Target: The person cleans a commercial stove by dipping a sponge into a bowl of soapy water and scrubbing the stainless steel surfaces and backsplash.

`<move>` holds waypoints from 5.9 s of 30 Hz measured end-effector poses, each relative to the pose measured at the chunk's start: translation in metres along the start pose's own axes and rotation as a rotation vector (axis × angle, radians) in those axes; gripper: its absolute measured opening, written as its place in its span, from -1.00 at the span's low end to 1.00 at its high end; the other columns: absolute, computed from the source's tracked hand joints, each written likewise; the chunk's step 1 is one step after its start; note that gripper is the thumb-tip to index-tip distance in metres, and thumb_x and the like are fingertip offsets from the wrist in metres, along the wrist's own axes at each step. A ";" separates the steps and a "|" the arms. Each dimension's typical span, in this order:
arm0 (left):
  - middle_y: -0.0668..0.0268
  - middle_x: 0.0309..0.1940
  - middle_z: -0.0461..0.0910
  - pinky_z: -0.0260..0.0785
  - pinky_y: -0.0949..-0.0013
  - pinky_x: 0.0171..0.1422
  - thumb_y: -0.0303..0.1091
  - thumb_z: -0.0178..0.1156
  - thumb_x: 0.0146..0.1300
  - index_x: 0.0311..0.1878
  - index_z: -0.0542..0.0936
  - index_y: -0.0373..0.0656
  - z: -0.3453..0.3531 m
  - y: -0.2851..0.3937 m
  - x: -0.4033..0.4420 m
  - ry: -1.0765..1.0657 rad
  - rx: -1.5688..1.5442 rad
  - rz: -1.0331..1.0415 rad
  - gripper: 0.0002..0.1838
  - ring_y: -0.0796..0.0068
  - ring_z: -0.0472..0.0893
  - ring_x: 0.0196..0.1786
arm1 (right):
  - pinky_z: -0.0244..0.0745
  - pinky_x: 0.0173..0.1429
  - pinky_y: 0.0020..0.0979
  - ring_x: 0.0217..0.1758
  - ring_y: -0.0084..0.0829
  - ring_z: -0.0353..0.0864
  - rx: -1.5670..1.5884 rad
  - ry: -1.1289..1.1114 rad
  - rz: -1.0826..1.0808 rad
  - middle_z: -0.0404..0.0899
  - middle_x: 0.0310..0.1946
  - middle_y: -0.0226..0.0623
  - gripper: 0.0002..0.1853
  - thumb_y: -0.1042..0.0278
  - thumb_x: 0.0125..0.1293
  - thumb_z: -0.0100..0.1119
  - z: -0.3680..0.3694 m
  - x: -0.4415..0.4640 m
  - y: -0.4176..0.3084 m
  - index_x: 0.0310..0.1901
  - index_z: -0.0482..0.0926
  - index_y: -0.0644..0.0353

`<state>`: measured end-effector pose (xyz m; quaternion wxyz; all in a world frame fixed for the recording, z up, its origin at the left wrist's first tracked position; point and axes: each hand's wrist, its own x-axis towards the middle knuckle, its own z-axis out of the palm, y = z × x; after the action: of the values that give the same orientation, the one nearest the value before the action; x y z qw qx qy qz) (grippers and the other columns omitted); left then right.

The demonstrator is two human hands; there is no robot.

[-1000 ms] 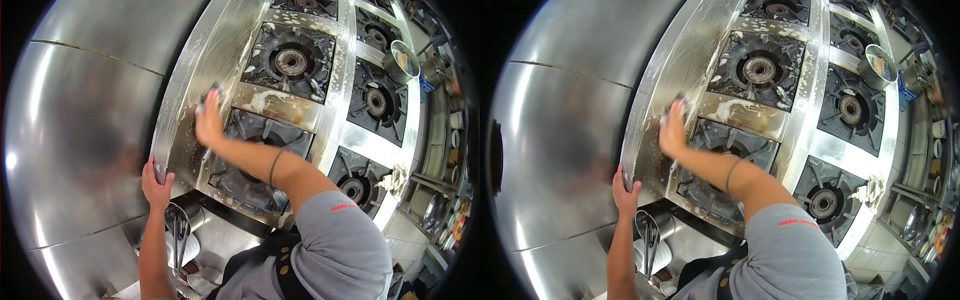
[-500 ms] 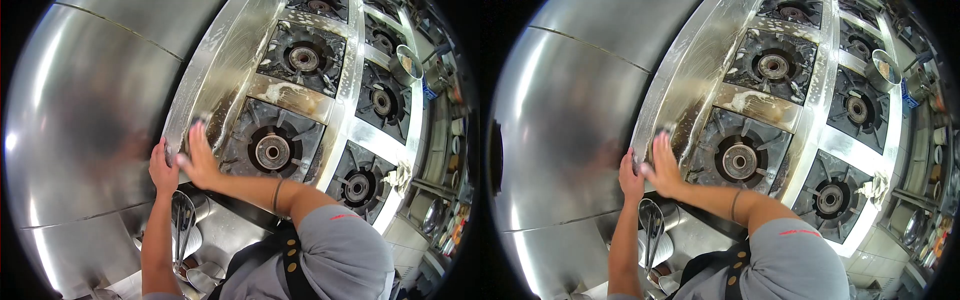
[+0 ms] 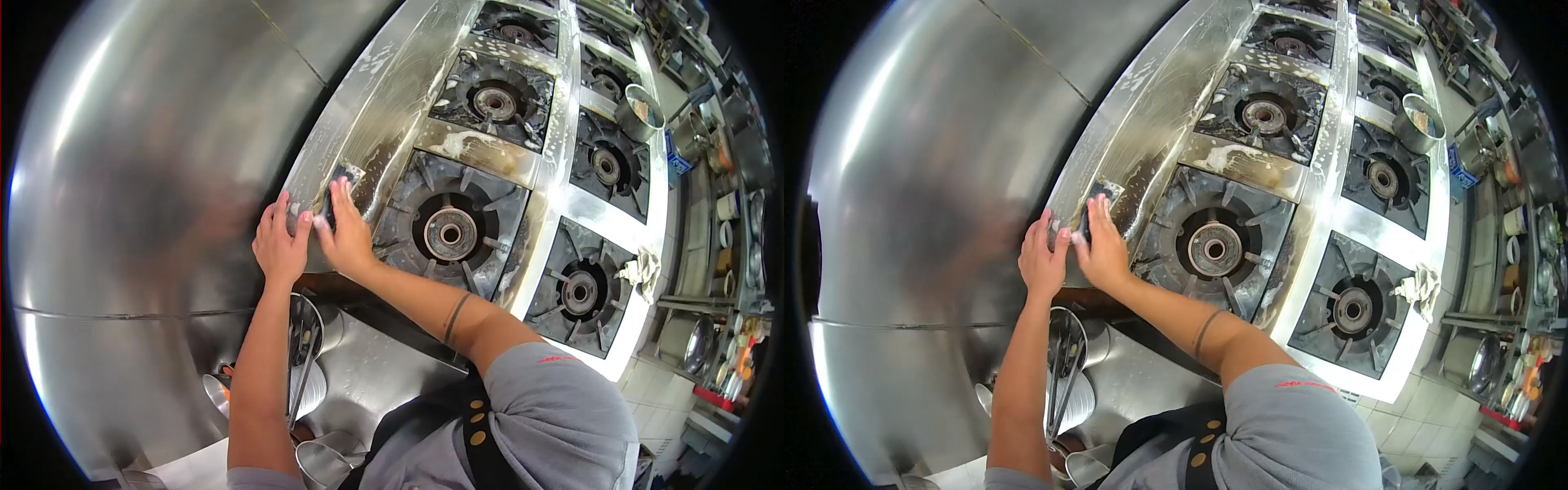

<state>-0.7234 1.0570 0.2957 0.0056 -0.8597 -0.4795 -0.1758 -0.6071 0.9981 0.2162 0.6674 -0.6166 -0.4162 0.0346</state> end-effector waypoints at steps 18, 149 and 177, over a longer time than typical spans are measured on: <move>0.18 0.41 0.45 0.21 -0.07 0.47 0.31 0.09 0.43 0.53 0.40 0.17 -0.004 0.004 -0.001 -0.026 0.030 -0.057 -0.28 0.07 0.44 0.44 | 0.24 0.61 -0.11 0.54 0.15 0.31 0.043 0.136 0.238 0.32 0.44 0.30 -0.49 0.45 0.53 -0.03 -0.011 0.132 0.070 0.46 0.34 0.38; 0.24 0.47 0.41 0.16 -0.01 0.52 0.17 -0.23 0.62 0.54 0.41 0.26 -0.004 -0.009 0.005 -0.072 -0.107 -0.048 -0.43 0.12 0.40 0.48 | -0.49 0.77 -0.10 0.75 0.19 -0.45 0.025 -0.077 0.276 -0.40 0.64 0.41 -0.13 -0.10 0.66 -0.28 0.002 0.125 0.054 0.59 -0.22 0.58; 0.03 0.57 0.27 0.22 -0.12 0.52 0.31 0.05 0.45 0.58 0.33 0.36 -0.003 -0.017 0.006 -0.115 -0.035 0.148 -0.30 -0.10 0.35 0.53 | -0.40 0.75 -0.02 0.73 0.28 -0.39 0.188 -0.321 0.282 -0.43 0.62 0.49 0.06 -0.27 0.55 -0.08 0.029 -0.127 -0.016 0.58 -0.26 0.61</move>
<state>-0.7353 1.0702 0.2973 -0.0242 -0.9015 -0.4109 -0.1336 -0.7148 0.9460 0.1615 0.6358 -0.5904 -0.4216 0.2635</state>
